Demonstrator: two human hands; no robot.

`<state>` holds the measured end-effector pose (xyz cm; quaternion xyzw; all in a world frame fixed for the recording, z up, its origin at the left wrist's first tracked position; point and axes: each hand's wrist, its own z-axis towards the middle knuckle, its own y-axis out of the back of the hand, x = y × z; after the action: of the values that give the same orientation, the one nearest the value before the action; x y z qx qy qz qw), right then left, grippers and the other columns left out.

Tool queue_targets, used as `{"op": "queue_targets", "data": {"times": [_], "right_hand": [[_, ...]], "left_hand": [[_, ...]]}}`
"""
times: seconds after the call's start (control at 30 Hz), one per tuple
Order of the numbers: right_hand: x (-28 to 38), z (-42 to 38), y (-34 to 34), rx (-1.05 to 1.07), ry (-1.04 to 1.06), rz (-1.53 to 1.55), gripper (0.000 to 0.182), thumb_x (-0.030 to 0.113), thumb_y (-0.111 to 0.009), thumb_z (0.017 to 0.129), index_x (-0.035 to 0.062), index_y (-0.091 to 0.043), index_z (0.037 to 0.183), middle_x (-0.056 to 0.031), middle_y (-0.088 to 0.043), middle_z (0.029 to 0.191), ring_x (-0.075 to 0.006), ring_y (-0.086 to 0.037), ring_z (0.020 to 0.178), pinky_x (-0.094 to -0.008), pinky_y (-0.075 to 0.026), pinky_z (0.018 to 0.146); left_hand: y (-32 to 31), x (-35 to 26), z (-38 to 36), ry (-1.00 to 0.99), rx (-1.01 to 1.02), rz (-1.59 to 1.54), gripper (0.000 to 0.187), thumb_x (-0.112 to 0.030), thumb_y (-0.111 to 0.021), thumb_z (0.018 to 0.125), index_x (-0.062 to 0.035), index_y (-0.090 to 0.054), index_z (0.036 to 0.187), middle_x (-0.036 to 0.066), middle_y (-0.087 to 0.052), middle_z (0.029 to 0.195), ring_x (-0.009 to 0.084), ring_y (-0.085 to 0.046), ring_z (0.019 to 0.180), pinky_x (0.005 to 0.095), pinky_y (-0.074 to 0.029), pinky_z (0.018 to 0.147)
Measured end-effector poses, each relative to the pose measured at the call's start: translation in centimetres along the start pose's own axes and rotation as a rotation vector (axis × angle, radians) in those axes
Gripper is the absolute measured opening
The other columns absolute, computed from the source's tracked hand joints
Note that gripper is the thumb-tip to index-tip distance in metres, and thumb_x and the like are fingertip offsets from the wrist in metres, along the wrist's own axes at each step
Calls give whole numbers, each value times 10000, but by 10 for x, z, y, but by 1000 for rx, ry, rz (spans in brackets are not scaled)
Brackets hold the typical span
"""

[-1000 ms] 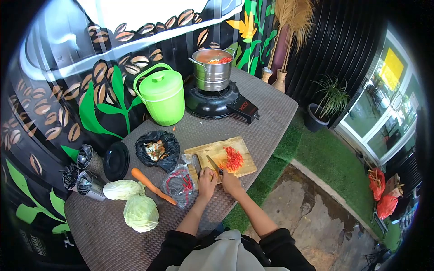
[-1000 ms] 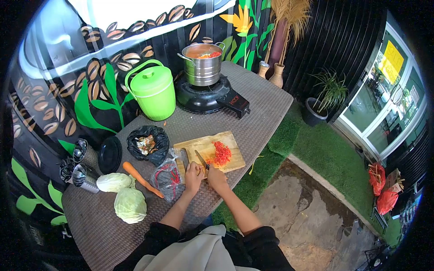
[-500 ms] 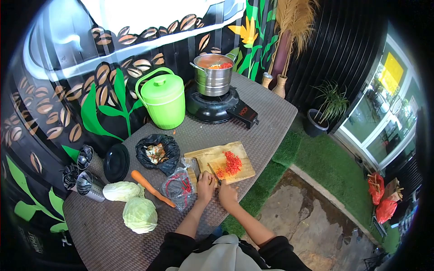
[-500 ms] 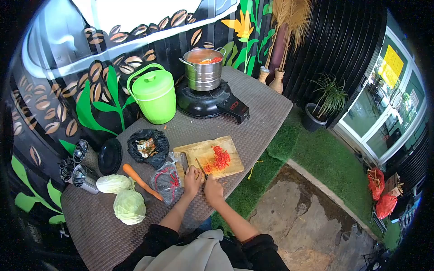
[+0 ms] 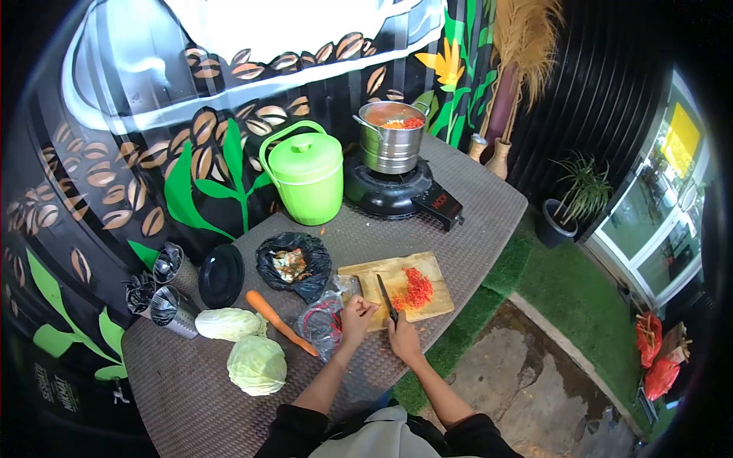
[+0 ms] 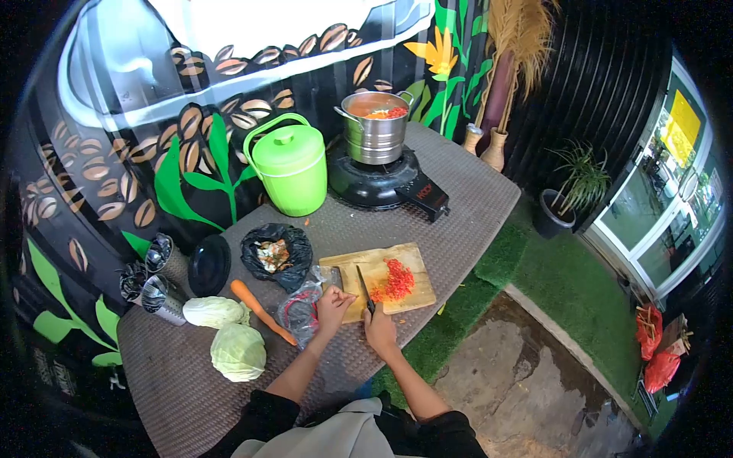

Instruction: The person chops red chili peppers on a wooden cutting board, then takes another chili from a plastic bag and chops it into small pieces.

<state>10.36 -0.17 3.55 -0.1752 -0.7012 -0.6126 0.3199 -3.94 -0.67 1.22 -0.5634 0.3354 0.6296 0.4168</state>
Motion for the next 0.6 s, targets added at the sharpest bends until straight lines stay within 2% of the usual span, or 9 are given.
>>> {"op": "queue_targets", "data": {"times": [0.13,0.17,0.33,0.37,0.4,0.47,0.5,0.53,0.6], "right_hand": [[6,8,-2,5,27,-82,327,298,-503,899,7,-429,1027,-300,-608,748,-475,-604,716,-554,-475,654],[5,10,-5,-1,33,-97,310,282,-512,886,15,-435,1025,-292,-611,741,-466,-608,702,-556,-477,644],[12,12,-12,28,32,-123,339,285,-509,889,12,-443,1079,-280,-615,737,-463,-610,705,-550,-479,643],[14,12,-11,37,23,-116,344,285,-507,891,11,-446,1090,-283,-615,748,-462,-611,718,-548,-480,650],[15,11,-11,44,10,-110,348,284,-505,892,11,-449,1100,-287,-615,760,-460,-612,730,-546,-480,656],[13,13,-11,45,3,-113,344,284,-503,894,13,-453,1100,-285,-617,773,-458,-612,738,-542,-481,662],[12,13,-11,46,0,-115,340,284,-502,895,16,-457,1099,-283,-619,786,-457,-612,745,-537,-481,668],[11,14,-11,48,-3,-117,340,284,-502,895,16,-457,1099,-283,-619,786,-457,-612,745,-537,-481,668],[7,12,-11,45,9,-101,342,287,-522,892,27,-457,1105,-266,-622,797,-440,-615,757,-519,-481,666]], "left_hand": [[38,-13,20,-61,-108,-82,252,74,-648,796,-50,-430,778,128,-663,855,142,-647,830,231,-521,734],[52,-22,26,-85,-149,-99,245,97,-645,784,-34,-439,768,123,-664,839,164,-659,840,249,-526,722],[127,-30,79,-193,-346,13,265,83,-687,755,-36,-451,743,131,-661,829,149,-647,800,263,-531,717],[136,-36,86,-179,-349,-48,212,19,-726,741,-17,-519,765,132,-668,827,186,-660,787,287,-530,730],[144,-40,90,-178,-348,-48,212,19,-726,741,-17,-519,765,132,-668,827,186,-660,787,287,-530,730],[151,-46,92,-118,-253,649,155,-40,-740,725,-13,-600,786,139,-671,860,254,-661,807,325,-515,764],[150,-44,89,-256,-227,691,143,-82,-741,710,-27,-653,809,142,-663,898,302,-641,856,354,-494,790],[144,-41,84,-252,-225,689,143,-82,-741,710,-27,-653,809,142,-663,898,302,-641,856,354,-494,790],[124,-35,68,-417,-260,631,158,-68,-737,701,-14,-648,819,148,-661,926,300,-632,875,359,-489,790]]}}
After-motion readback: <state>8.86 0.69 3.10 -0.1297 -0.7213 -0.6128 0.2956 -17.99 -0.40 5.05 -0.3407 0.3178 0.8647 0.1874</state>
